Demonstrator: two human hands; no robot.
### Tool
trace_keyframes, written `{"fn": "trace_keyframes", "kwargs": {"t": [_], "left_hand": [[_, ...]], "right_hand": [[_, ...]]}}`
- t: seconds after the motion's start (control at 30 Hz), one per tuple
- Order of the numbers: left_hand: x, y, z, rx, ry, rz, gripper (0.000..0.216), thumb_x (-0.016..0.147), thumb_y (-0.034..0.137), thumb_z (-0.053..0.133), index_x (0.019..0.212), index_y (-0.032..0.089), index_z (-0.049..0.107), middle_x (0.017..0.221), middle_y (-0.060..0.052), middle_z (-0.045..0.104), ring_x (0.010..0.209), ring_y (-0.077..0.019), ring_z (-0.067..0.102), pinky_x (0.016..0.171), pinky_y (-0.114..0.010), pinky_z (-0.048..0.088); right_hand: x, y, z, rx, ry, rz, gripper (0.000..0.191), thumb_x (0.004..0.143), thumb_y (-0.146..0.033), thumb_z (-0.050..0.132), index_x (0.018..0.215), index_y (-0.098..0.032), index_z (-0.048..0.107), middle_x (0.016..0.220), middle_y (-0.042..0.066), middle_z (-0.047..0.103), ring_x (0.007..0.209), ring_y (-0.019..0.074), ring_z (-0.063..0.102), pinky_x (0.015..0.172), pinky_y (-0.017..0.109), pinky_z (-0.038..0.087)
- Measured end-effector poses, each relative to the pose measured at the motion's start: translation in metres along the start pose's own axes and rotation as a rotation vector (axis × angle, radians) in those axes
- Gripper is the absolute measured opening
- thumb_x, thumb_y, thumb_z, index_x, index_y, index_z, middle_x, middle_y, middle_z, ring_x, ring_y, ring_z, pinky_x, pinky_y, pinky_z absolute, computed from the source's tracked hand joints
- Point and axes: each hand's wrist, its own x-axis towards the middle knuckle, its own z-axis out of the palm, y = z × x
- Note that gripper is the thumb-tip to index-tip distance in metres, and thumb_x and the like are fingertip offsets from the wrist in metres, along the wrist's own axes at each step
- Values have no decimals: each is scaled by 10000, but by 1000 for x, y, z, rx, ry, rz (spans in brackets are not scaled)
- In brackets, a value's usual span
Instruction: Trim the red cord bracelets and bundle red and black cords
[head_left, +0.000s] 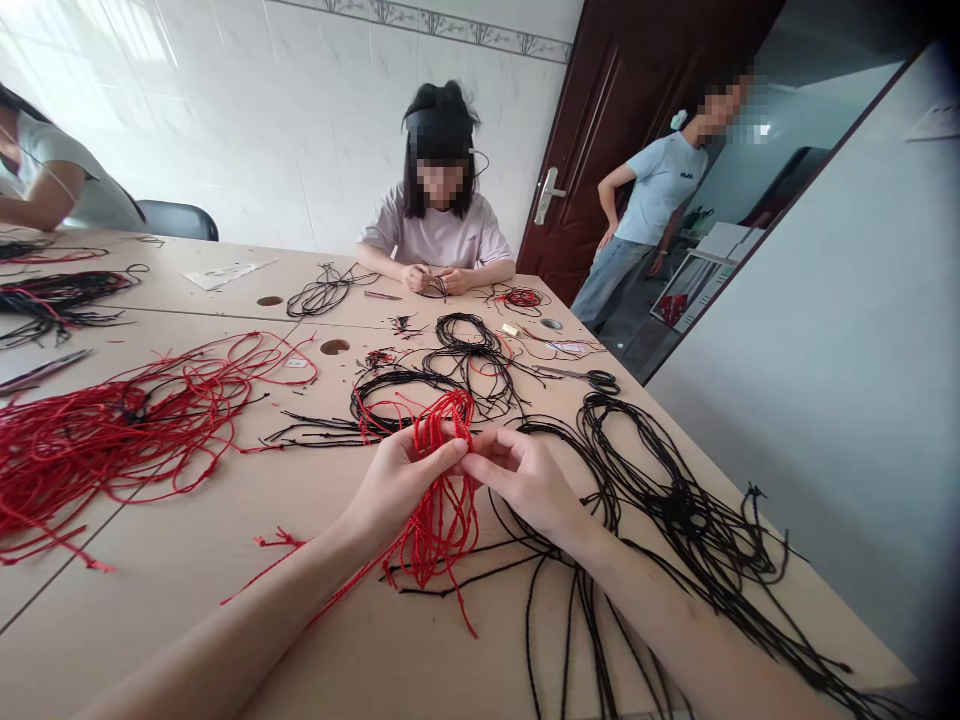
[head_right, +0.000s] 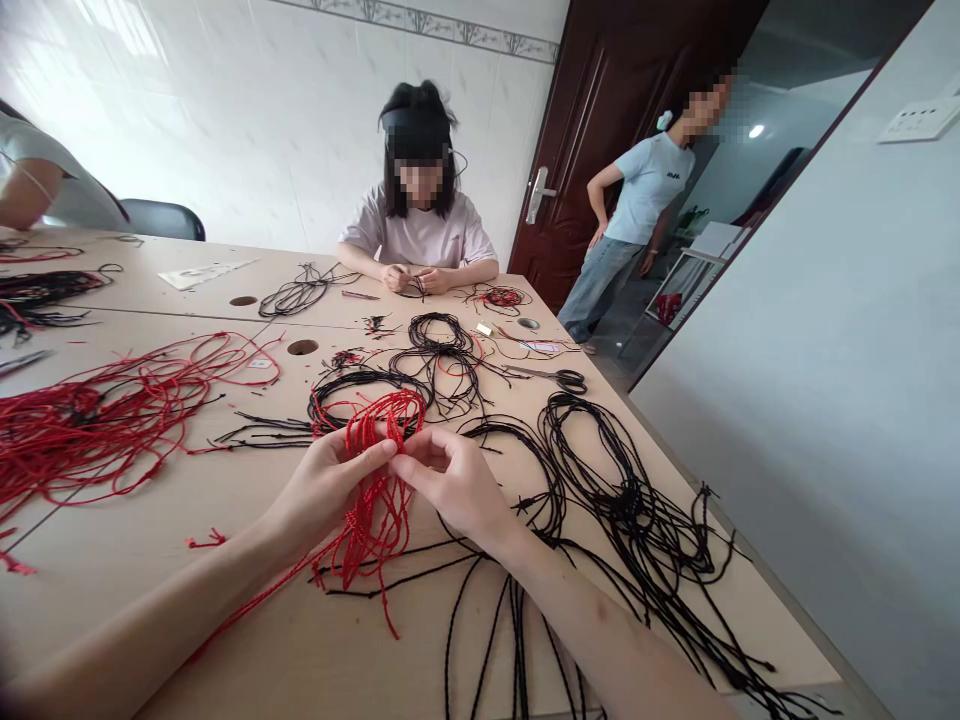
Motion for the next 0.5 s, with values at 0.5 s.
{"fn": "trace_keyframes", "kwargs": {"t": [0.5], "left_hand": [[-1, 0, 0, 7, -38, -9, 228, 724, 301, 798, 836, 147, 672, 683, 15, 663, 584, -90, 602, 583, -194, 490]], "right_hand": [[1, 1, -2, 30, 13, -22, 324, 718, -472, 756, 814, -181, 651, 799, 32, 696, 753, 169, 652, 739, 322, 534]]}}
